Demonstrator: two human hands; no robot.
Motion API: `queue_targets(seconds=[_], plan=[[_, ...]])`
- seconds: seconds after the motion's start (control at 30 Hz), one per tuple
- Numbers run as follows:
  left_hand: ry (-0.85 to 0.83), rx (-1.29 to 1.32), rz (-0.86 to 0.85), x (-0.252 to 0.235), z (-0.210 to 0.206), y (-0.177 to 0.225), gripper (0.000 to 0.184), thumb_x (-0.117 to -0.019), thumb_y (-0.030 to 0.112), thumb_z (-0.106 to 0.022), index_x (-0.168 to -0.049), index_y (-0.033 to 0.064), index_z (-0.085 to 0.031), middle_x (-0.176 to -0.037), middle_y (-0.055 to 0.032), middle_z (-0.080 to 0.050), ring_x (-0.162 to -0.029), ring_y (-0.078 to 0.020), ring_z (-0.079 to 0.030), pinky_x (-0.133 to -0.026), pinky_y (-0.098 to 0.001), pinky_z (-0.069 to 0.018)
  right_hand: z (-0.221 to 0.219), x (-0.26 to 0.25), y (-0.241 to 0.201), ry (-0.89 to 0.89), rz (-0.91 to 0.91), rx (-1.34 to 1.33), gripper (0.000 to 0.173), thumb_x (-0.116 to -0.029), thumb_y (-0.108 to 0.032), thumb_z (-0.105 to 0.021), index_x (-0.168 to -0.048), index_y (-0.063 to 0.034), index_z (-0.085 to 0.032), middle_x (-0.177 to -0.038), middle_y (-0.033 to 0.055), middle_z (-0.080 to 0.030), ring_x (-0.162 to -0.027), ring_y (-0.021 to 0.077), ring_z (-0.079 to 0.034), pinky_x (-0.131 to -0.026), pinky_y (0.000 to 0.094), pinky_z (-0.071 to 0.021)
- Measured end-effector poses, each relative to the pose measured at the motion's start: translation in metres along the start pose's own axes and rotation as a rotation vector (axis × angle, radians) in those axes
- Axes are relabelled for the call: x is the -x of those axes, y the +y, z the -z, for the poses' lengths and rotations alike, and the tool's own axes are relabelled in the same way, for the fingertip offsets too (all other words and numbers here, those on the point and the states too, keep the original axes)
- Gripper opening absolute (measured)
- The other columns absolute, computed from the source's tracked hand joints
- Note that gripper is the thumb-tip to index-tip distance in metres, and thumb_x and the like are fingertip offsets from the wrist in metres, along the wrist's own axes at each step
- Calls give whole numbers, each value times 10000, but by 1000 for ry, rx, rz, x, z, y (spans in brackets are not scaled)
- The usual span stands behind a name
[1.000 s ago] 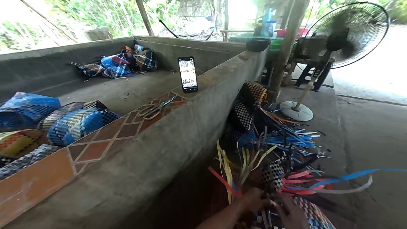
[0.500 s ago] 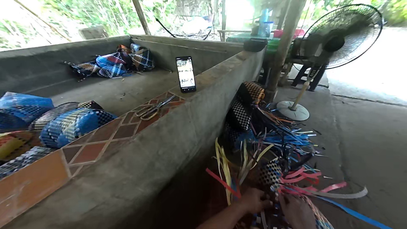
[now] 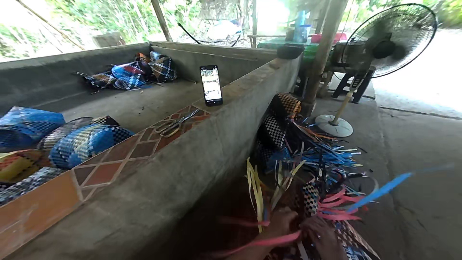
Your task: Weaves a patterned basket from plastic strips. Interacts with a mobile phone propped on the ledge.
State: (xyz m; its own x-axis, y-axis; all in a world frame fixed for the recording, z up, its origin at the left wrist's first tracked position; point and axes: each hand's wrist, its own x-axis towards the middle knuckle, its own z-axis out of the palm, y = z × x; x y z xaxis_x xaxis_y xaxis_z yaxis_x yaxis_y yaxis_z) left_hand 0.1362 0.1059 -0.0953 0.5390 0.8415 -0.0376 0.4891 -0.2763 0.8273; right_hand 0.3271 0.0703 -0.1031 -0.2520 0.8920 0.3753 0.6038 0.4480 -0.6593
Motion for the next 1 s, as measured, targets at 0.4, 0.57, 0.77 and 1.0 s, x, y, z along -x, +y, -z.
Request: queue_targets(seconds=[0.4, 0.57, 0.77, 1.0], plan=[[555, 413, -178, 56, 188, 62, 526, -1112, 317, -274, -1105, -26, -673, -978, -1, -737, -915, -76, -693, -911, -302, -566, 8, -22, -22, -313, -207, 84, 198, -948, -73, -649, -1077, -6, -784, -1101, 211, -744, -1104, 445, -667, -1026, 707, -385], [1018, -202, -239, -8, 344, 44, 380, -1078, 166, -466, -1386, -40, -549, -1373, -235, -592, -1230, -304, -600, -1038, -450, -506, 15, -22, -27, -338, -237, 86, 214, -964, -78, -625, -1087, 17, -773, -1098, 240, -731, -1111, 468, -653, -1019, 714, -384], [1216, 123, -24, -77, 439, 19, 751, -967, 72, -628, -1624, 121, -267, -1674, -238, -200, -1511, -414, -287, -1181, -553, -351, 15, -19, -24, -293, -223, 90, 210, -964, -82, -627, -1074, 20, -774, -1086, 245, -737, -1090, 485, -660, -993, 718, -410], [1115, 305, 30, -110, 460, -13, 714, -988, 36, -544, -1626, 88, -227, -1602, -191, -385, -1439, -310, -434, -1146, -512, -406, 5, -21, -14, -298, -266, 112, 265, -996, -132, -574, -1128, -4, -764, -1162, 230, -729, -1151, 456, -654, -1054, 676, -400]])
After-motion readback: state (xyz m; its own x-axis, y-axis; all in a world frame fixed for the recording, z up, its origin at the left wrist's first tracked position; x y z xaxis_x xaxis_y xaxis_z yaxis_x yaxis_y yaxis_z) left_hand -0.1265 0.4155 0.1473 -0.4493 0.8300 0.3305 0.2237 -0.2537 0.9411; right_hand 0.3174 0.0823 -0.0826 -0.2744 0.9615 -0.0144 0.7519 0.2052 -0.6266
